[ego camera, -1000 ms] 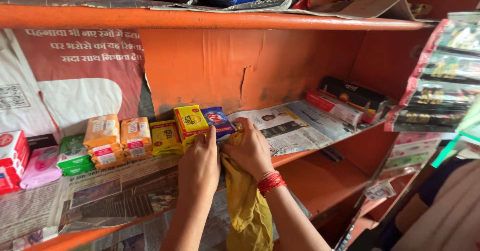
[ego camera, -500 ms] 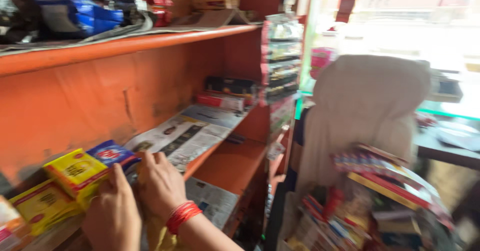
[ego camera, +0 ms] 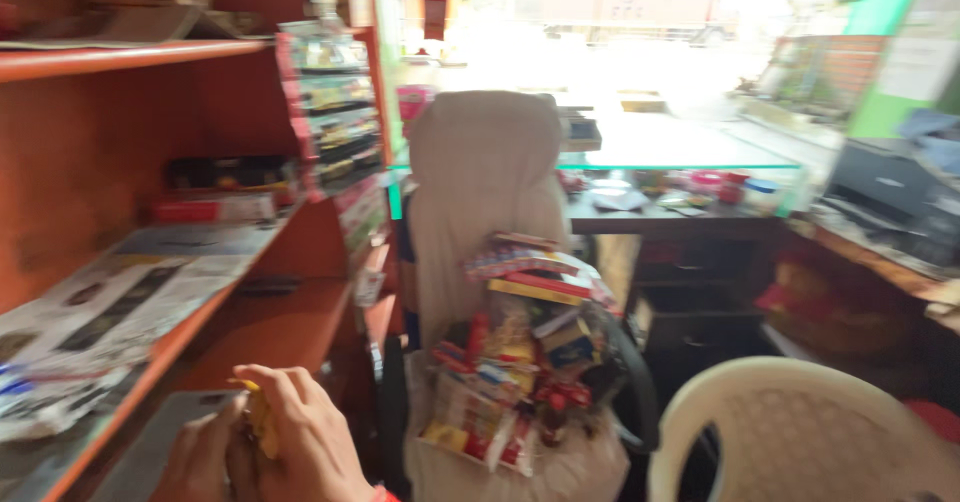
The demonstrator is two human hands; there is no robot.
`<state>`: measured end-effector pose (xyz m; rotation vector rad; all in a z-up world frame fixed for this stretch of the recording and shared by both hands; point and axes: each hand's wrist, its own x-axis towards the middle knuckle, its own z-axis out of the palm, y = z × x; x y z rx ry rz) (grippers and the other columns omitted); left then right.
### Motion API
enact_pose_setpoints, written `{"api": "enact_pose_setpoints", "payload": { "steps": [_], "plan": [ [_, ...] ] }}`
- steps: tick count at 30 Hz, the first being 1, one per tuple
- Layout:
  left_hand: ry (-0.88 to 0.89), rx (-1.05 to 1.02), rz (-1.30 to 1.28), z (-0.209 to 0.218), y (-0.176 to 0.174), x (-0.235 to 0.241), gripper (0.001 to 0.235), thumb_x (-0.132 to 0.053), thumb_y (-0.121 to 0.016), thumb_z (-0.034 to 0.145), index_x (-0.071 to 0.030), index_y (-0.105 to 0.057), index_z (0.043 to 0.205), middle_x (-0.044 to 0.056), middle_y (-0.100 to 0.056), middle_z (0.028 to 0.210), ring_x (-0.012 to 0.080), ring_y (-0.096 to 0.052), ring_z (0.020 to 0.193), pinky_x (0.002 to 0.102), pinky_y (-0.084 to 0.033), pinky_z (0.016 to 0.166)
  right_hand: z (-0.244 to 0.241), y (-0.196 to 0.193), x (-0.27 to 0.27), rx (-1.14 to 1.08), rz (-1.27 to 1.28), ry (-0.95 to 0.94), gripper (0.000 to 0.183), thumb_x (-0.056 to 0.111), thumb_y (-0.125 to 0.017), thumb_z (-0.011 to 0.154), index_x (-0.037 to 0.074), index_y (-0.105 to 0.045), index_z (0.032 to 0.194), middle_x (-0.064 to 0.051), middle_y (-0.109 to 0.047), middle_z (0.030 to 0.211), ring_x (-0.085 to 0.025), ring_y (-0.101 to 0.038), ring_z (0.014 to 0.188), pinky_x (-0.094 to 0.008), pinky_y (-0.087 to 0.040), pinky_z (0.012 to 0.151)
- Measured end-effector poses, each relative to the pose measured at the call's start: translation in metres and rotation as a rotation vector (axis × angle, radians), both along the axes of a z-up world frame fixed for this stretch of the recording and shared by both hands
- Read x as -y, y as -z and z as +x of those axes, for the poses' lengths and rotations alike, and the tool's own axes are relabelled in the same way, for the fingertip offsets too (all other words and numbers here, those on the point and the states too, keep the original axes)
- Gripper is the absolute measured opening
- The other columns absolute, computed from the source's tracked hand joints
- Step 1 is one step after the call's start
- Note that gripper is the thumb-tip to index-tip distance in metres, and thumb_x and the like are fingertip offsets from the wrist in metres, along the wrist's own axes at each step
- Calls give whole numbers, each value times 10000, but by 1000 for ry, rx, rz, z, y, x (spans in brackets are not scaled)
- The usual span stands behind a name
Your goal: The person repeatedly picks up small snack packets from a plastic chair, wipes them with a yellow cloth, and places them onto a shelf. The person handles various snack items one by one, moving them from the chair to the shelf.
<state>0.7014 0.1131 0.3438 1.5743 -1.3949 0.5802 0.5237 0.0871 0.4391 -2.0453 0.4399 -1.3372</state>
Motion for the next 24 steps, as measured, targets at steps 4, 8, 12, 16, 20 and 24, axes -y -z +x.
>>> {"api": "enact_pose_setpoints", "payload": {
  "steps": [4, 8, 12, 16, 20, 24],
  "plan": [
    [227, 142, -58, -56, 26, 41, 419, -149, -579, 927, -44, -619, 1332, 191, -687, 1143, 331, -699, 1055, 441, -568, 919, -61, 15, 17, 16, -3, 174, 554, 35, -627, 853, 105, -585, 1401, -201, -639, 1250, -425, -635, 1189, -448, -529, 980],
    [196, -40, 82, -150, 38, 79, 380, -235, -584, 917, -171, -673, 1280, 110, -714, 1087, 275, -725, 951, 421, -575, 780, -124, 26, 37, 33, 3, 329, 534, 36, -653, 859, 97, -577, 1384, -203, -645, 1250, -419, -642, 1188, -437, -527, 979],
    [409, -60, 42, -228, 19, 101, 412, -203, -566, 888, -164, -680, 1282, 108, -713, 1082, 285, -730, 947, 412, -586, 762, -188, 31, 57, 60, 9, 491, 578, 1, -645, 792, 96, -586, 1359, -194, -666, 1233, -408, -662, 1175, -429, -542, 953],
    [538, -185, 45, -320, 2, 114, 289, -141, -575, 960, -153, -691, 1224, 106, -720, 1060, 293, -731, 960, 400, -582, 791, -258, 44, 67, 62, 118, 607, 528, -1, -648, 837, 104, -580, 1350, -178, -669, 1203, -373, -683, 1121, -403, -545, 925],
    [624, -282, 221, -403, 0, 119, 286, -93, -592, 951, -109, -692, 1219, 142, -710, 1090, 349, -707, 954, 423, -559, 781, -332, 62, 80, 24, 229, 752, 492, 0, -653, 873, 95, -579, 1350, -170, -670, 1219, -351, -688, 1122, -385, -542, 935],
    [697, -339, 357, -480, 19, 130, 317, -52, -600, 918, -98, -688, 1218, 142, -707, 1105, 353, -712, 948, 424, -558, 779, -405, 94, 90, 23, 299, 834, 478, -16, -644, 879, 66, -578, 1345, -174, -661, 1254, -347, -682, 1149, -388, -532, 972]
  ]
}}
